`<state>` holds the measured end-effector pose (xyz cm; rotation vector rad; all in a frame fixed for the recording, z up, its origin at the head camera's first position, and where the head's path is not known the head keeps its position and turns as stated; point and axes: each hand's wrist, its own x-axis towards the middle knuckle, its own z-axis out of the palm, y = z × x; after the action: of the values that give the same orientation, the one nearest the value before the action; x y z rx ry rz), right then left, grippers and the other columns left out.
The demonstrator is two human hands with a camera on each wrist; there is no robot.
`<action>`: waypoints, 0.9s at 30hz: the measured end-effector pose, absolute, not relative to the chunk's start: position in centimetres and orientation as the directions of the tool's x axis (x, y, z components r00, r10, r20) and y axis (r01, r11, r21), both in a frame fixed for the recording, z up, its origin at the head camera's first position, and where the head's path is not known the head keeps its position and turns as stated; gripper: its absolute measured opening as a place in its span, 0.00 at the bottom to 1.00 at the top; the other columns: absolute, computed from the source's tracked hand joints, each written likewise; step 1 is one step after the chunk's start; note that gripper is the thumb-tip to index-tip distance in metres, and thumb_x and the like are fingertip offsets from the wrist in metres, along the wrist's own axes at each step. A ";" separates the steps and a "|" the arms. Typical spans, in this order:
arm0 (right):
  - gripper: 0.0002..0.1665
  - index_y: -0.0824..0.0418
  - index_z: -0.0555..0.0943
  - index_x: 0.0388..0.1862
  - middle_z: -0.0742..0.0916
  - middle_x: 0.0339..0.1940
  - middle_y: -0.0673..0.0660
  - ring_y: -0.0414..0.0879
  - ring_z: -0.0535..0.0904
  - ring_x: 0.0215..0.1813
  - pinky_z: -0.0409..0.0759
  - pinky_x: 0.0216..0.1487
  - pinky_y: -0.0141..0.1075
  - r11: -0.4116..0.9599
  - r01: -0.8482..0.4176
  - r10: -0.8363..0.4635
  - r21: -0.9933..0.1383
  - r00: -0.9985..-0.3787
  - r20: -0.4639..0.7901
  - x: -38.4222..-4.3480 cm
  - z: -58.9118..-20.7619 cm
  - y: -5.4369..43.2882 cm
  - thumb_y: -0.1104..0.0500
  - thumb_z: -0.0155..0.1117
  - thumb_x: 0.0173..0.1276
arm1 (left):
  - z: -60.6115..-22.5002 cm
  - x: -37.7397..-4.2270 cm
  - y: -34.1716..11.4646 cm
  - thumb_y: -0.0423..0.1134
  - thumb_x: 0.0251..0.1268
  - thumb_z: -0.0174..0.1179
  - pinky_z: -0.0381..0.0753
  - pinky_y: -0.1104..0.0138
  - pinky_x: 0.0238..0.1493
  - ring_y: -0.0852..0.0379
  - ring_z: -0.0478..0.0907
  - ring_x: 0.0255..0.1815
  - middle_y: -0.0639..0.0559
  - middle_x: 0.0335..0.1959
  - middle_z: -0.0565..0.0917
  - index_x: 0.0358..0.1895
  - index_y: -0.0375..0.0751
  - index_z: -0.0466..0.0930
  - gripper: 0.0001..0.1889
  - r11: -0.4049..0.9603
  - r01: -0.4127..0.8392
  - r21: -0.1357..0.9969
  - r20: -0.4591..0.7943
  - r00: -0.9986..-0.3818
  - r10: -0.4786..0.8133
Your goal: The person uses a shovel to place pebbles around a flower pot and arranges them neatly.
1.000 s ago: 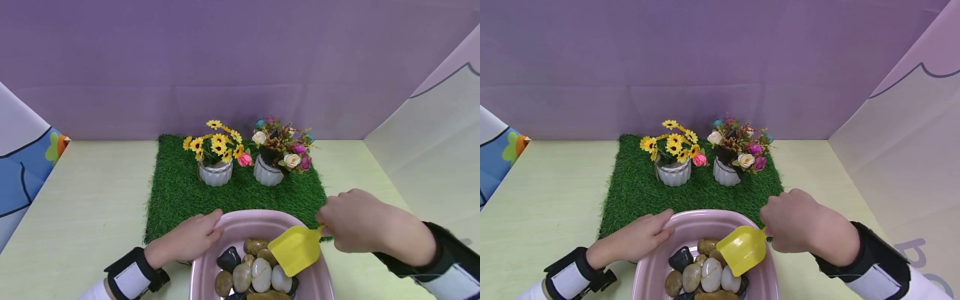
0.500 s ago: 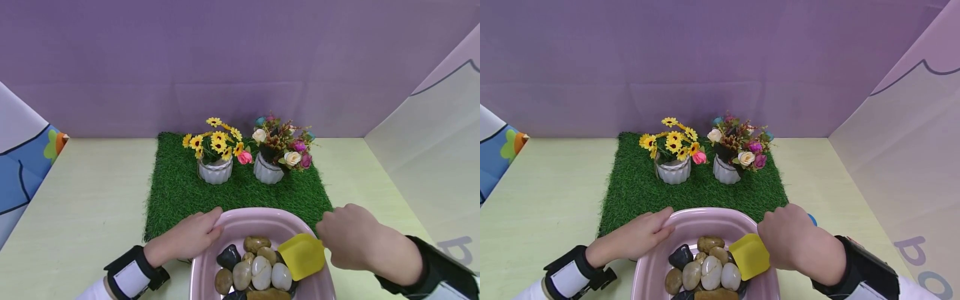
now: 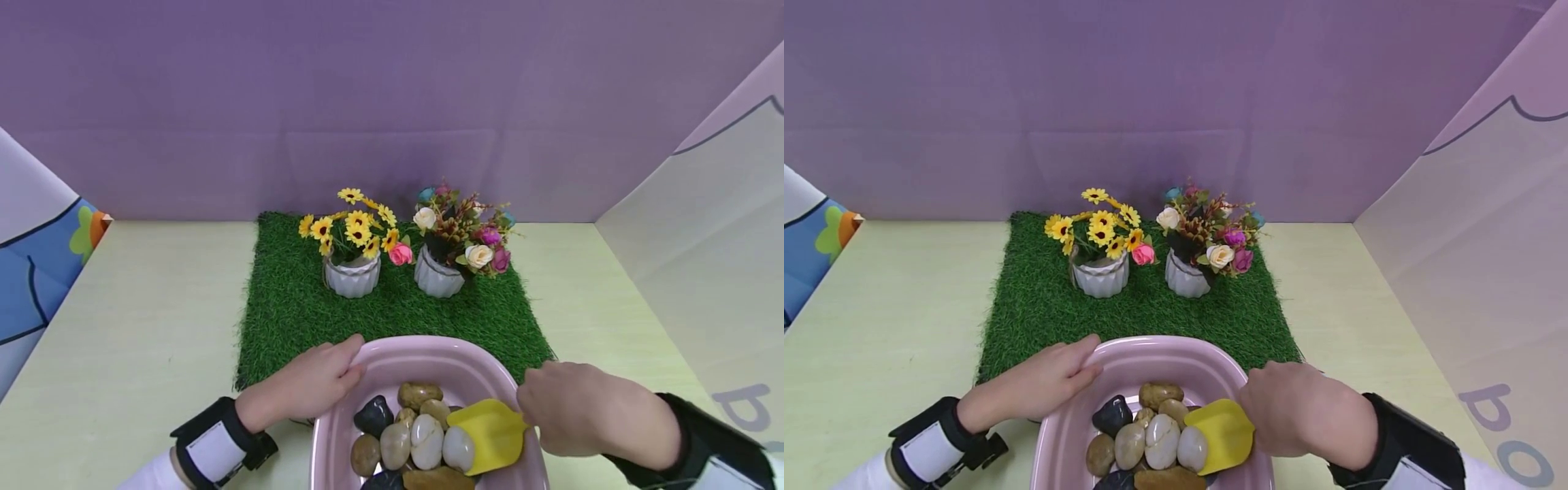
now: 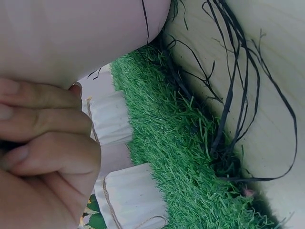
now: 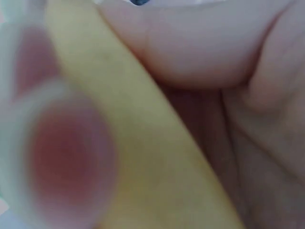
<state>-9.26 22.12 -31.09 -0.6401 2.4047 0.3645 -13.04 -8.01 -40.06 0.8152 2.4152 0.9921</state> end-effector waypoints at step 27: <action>0.13 0.57 0.71 0.16 0.72 0.14 0.49 0.43 0.66 0.17 0.68 0.18 0.35 0.576 -0.649 -0.572 0.498 -0.754 -0.322 -6.1 -33.2 19.8 0.55 0.65 0.51 | -39.9 -13.0 -8.0 0.41 0.72 0.43 0.74 0.71 0.19 0.67 0.74 0.16 0.53 0.18 0.69 0.37 0.46 0.62 0.05 0.585 0.362 0.726 -0.149 -0.747 0.648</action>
<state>-6.12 19.80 -33.16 -1.0415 2.6751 0.9231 -13.01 -8.04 -39.89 0.8124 2.4173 0.9774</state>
